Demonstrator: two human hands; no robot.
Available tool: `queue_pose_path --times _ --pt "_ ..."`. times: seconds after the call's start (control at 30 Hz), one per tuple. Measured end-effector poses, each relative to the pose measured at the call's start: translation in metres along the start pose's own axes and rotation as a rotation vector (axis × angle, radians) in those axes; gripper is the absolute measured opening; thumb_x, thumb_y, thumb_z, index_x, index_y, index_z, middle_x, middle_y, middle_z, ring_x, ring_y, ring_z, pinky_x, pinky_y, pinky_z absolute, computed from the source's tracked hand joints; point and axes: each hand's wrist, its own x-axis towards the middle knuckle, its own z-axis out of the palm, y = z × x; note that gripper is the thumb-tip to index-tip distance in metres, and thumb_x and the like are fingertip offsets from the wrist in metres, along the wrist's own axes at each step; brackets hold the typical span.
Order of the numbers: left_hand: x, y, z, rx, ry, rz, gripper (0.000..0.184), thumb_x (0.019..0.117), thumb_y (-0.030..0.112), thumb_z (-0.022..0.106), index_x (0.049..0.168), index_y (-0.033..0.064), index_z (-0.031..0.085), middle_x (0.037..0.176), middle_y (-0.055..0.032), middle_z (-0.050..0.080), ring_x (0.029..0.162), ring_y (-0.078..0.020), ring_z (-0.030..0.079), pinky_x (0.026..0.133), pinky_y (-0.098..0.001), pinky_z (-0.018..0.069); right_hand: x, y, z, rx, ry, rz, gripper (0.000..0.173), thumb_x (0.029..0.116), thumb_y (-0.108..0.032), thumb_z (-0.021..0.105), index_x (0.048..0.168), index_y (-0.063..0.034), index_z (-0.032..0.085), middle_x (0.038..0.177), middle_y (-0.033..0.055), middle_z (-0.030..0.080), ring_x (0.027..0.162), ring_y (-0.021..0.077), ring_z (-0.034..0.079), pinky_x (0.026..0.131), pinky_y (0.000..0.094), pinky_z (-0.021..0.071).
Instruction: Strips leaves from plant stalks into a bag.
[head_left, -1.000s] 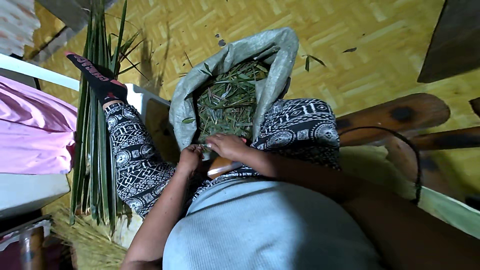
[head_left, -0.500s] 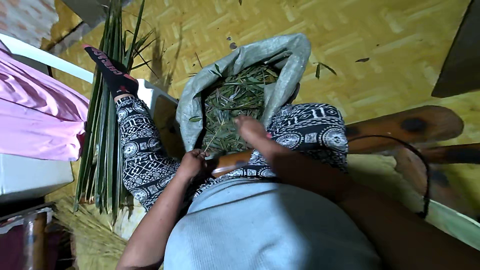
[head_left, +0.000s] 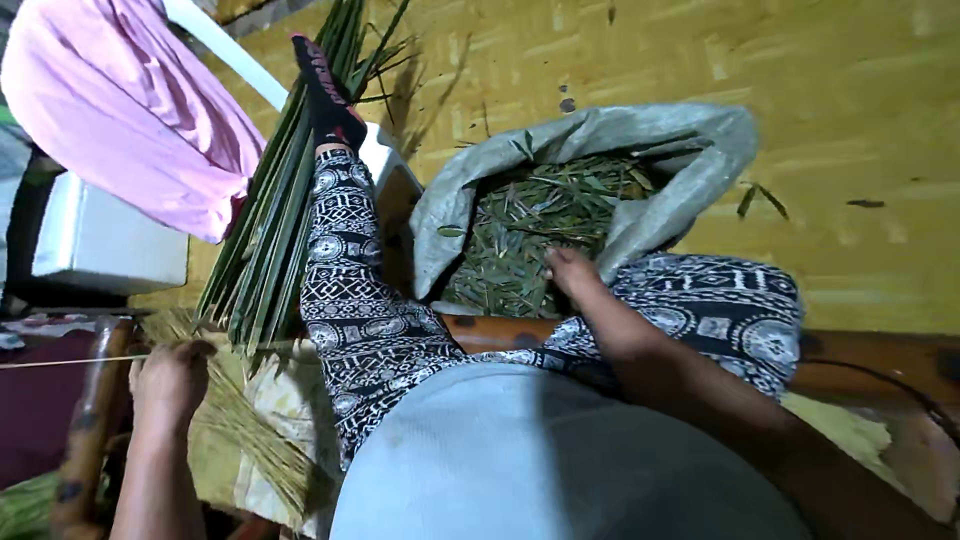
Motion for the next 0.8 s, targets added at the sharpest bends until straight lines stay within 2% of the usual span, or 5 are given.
queue_pose_path --times 0.2,0.33,0.57,0.67,0.8 --pt "-0.061 -0.075 0.115 0.16 -0.568 -0.185 0.027 0.0969 0.005 0.063 0.12 0.0069 0.076 0.134 -0.0252 0.065 0.137 -0.0491 0.05 0.118 -0.0741 0.0218 -0.003 -0.006 0.006 -0.011 -0.002 0.063 0.045 0.1126 -0.034 0.042 0.14 -0.0026 0.059 0.125 0.0296 0.064 0.116 0.0456 0.061 0.1 0.0658 0.0434" --pt "-0.062 -0.071 0.146 0.001 -0.477 -0.185 0.042 0.0954 -0.006 0.054 0.132 0.0073 0.07 0.146 -0.0235 0.057 0.139 -0.0477 0.048 0.115 -0.0713 0.0312 -0.003 -0.012 0.003 0.119 -0.021 0.071 0.044 0.1121 -0.034 0.044 0.14 -0.0033 0.058 0.111 0.0217 0.066 0.093 0.0316 0.061 0.086 0.0529 0.049" --pt "0.022 0.089 0.043 -0.329 0.395 0.298 0.032 0.0974 -0.001 0.053 0.126 -0.0119 0.063 0.117 -0.0352 0.065 0.111 -0.0514 0.064 0.096 -0.0638 0.0496 0.02 -0.047 -0.033 0.32 0.0 0.035 0.042 0.1122 -0.036 0.041 0.138 -0.0065 0.055 0.089 0.0025 0.059 0.062 0.0067 0.046 0.059 0.0259 0.0413" --pt "0.059 0.185 0.044 -0.432 0.302 0.551 0.032 0.0934 -0.001 0.058 0.123 -0.0094 0.067 0.114 -0.0292 0.069 0.11 -0.0447 0.066 0.097 -0.0593 0.0514 0.031 -0.038 -0.036 0.316 -0.009 0.079 0.047 0.1103 -0.046 0.042 0.14 -0.0123 0.055 0.088 0.0011 0.06 0.059 0.0066 0.043 0.054 0.0258 0.038" --pt "0.126 0.298 0.096 -0.423 -0.288 0.564 0.031 0.1044 0.011 0.057 0.131 -0.0007 0.066 0.129 -0.0245 0.066 0.126 -0.0401 0.061 0.109 -0.0569 0.0462 0.05 -0.027 -0.022 0.258 -0.05 0.041 0.045 0.108 -0.048 0.048 0.133 -0.0116 0.057 0.09 0.0026 0.061 0.064 0.0089 0.048 0.058 0.0293 0.0436"
